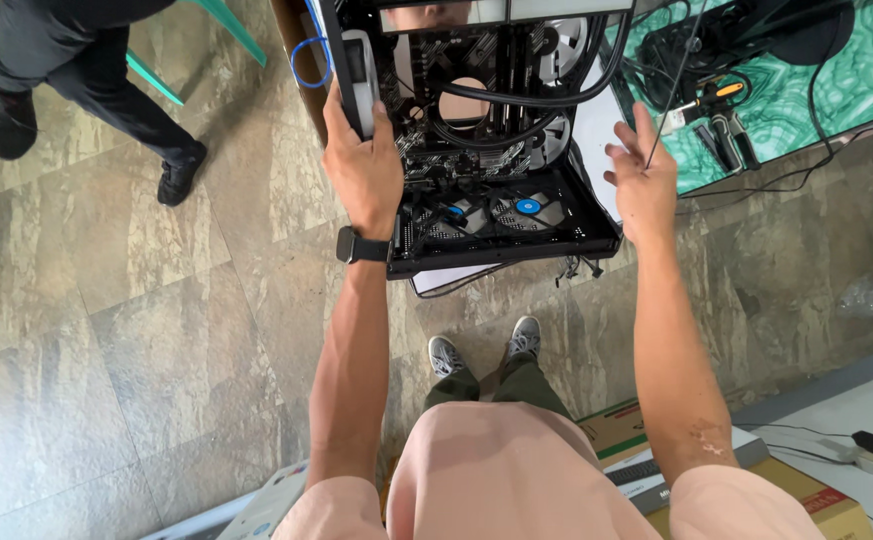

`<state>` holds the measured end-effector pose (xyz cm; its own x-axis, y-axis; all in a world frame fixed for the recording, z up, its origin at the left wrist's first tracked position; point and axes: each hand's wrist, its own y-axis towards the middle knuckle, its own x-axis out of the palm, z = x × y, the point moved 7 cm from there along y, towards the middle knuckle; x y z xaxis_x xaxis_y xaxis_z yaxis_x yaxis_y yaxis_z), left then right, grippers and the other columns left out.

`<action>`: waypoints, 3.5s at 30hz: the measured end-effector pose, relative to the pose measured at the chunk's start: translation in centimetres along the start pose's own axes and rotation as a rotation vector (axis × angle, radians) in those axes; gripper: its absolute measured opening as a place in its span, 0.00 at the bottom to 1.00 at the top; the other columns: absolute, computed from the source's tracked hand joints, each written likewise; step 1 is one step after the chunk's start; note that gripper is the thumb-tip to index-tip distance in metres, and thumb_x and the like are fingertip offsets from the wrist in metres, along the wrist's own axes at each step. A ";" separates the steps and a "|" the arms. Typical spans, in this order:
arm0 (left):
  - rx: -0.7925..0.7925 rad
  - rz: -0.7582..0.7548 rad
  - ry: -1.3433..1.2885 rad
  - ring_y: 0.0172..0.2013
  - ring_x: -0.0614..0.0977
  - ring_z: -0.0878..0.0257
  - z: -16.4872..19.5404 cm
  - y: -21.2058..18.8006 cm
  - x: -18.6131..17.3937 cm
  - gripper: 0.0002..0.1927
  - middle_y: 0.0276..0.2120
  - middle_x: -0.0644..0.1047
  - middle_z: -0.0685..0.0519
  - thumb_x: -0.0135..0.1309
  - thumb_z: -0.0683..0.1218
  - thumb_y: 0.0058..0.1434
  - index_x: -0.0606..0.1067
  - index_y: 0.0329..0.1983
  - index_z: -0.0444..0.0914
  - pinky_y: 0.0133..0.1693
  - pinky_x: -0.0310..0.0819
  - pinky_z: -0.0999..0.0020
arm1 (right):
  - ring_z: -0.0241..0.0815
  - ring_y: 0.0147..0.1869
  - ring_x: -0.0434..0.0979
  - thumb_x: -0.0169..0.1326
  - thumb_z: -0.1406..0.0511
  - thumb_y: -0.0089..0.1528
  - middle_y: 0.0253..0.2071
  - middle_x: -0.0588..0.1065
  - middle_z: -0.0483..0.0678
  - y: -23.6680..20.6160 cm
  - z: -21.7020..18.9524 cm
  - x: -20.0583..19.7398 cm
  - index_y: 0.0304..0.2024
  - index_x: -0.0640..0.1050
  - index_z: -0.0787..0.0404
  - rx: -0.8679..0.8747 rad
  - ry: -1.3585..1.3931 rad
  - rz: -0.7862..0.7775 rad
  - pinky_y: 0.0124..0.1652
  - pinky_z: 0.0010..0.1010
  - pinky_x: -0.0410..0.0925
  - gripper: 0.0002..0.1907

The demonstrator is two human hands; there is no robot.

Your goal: The person works on a desktop computer case on a workbench, unplugging and routing power cables, opening the case and repositioning it, then reaching inside to connect and seat cables and components, and finally handling a component at the bench.

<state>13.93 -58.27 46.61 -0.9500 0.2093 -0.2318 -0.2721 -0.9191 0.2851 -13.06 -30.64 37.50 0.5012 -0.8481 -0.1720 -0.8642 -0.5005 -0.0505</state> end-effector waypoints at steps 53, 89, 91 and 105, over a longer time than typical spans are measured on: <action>0.125 0.193 0.180 0.40 0.89 0.59 2.9 -4.2 -0.8 0.30 0.45 0.84 0.42 0.57 0.38 0.70 0.63 0.74 0.37 0.45 0.83 0.62 | 0.49 0.70 0.74 0.47 0.78 0.70 0.72 0.66 0.60 4.0 -3.3 -1.4 0.74 0.62 0.61 -0.254 0.219 -0.333 0.60 0.32 0.72 0.30; 0.144 0.244 0.245 0.39 0.88 0.58 1.9 -4.2 0.8 0.28 0.45 0.84 0.41 0.59 0.39 0.70 0.65 0.71 0.33 0.41 0.81 0.63 | 0.36 0.37 0.76 0.52 0.76 0.60 0.42 0.80 0.48 14.7 -5.5 -4.3 0.53 0.76 0.69 0.157 0.280 -0.483 0.39 0.27 0.72 0.18; 0.119 0.240 0.227 0.38 0.87 0.57 1.9 -4.1 1.0 0.28 0.44 0.84 0.40 0.59 0.39 0.70 0.65 0.70 0.34 0.42 0.81 0.63 | 0.36 0.40 0.78 0.49 0.78 0.58 0.45 0.81 0.49 15.9 -7.1 -1.9 0.56 0.75 0.70 0.095 0.240 -0.541 0.42 0.27 0.72 0.22; 0.055 0.224 0.171 0.40 0.87 0.58 2.8 -3.6 1.7 0.27 0.44 0.84 0.42 0.57 0.41 0.69 0.65 0.70 0.35 0.45 0.81 0.63 | 0.35 0.61 0.73 0.58 0.65 0.71 0.61 0.71 0.45 20.0 -6.9 3.1 0.71 0.56 0.67 -0.110 -0.056 -0.500 0.57 0.25 0.64 0.33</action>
<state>12.84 -53.66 47.82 -0.9488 -0.0607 -0.3098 -0.0708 -0.9154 0.3962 -28.52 -44.47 42.77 0.8461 -0.4915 -0.2062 -0.5087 -0.8602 -0.0366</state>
